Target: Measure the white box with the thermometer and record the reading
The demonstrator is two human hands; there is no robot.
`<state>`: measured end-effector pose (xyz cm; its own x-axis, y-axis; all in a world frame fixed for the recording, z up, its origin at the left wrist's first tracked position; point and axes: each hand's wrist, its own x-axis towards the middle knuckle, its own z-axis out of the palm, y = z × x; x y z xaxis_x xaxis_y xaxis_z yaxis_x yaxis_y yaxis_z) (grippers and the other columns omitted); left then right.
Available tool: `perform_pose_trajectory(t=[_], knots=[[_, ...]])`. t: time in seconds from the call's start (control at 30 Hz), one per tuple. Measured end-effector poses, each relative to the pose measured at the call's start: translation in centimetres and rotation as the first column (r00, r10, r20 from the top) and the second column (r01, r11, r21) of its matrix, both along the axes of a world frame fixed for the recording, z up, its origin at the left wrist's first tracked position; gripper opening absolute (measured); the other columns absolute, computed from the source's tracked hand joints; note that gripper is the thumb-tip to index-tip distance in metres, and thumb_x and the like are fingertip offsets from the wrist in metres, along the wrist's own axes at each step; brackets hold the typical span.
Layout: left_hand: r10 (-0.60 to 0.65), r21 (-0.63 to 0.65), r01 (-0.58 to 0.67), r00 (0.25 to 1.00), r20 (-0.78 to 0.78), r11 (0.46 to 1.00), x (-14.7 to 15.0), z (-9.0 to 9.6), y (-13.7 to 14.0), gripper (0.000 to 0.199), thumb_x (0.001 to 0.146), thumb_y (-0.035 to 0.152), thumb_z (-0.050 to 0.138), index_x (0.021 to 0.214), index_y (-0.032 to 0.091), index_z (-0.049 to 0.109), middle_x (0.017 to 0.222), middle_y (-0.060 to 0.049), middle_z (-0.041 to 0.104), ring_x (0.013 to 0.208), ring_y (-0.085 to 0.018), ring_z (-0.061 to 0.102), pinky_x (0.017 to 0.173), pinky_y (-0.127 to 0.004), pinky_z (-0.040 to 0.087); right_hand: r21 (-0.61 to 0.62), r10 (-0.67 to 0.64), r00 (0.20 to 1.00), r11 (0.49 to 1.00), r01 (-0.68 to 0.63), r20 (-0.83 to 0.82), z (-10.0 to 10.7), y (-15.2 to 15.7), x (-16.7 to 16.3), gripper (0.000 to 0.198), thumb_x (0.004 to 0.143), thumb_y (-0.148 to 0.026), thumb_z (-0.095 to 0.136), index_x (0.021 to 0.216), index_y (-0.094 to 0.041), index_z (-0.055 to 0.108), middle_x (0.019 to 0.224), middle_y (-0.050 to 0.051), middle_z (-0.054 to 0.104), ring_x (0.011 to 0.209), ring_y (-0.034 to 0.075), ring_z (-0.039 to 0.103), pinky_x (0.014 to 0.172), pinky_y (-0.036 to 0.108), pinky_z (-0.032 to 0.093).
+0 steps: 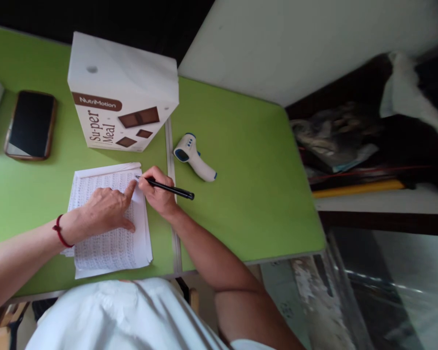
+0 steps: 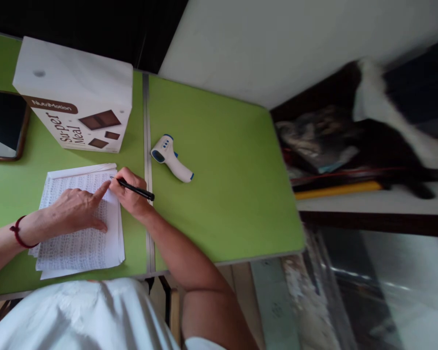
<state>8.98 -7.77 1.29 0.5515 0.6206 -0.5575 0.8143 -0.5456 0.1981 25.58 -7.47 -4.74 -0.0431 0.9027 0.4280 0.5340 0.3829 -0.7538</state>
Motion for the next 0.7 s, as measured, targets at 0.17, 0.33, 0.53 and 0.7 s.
perform_pose_trajectory(t=[0.17,0.33,0.53,0.7], knots=[[-0.005,0.004,0.005,1.0,0.0,1.0,-0.03,-0.05,-0.01,0.118,0.078,0.065,0.069,0.158,0.007,0.006,0.092,-0.019,0.074,0.094,-0.04,0.07,0.075,-0.039,0.049,0.01,0.0,1.0,1.0,0.0,-0.001,0.03,0.04,-0.02,0.018,0.085,-0.025,0.054,0.069,-0.023,0.047,0.057,-0.007,0.051,0.05,0.009,0.047,0.052,0.02,0.04],[-0.006,0.015,0.005,1.0,0.007,1.0,-0.14,0.04,-0.05,0.117,0.077,0.065,0.07,0.158,0.007,0.009,0.093,-0.02,0.074,0.095,-0.04,0.07,0.075,-0.039,0.049,-0.003,-0.001,1.0,1.0,0.001,0.02,0.11,0.03,0.04,0.018,0.085,-0.026,0.053,0.068,-0.023,0.047,0.057,-0.007,0.052,0.05,0.009,0.046,0.052,0.021,0.04],[-0.008,0.011,0.008,1.0,0.008,1.0,-0.05,0.16,-0.05,0.115,0.078,0.063,0.07,0.158,0.008,0.009,0.093,-0.02,0.074,0.096,-0.04,0.07,0.075,-0.04,0.049,0.004,-0.044,0.999,0.999,0.044,-0.016,-0.05,-0.11,0.1,0.018,0.086,-0.028,0.053,0.069,-0.023,0.049,0.059,-0.005,0.055,0.052,0.01,0.048,0.053,0.022,0.041],[-0.004,0.008,0.004,1.0,0.006,1.0,0.0,0.26,0.0,0.114,0.078,0.063,0.07,0.158,0.009,0.009,0.094,-0.019,0.074,0.096,-0.04,0.07,0.075,-0.04,0.049,-0.013,-0.068,0.998,0.998,0.068,-0.005,-0.29,-0.03,0.02,0.017,0.085,-0.029,0.053,0.069,-0.023,0.048,0.058,-0.005,0.054,0.052,0.011,0.047,0.054,0.024,0.041]])
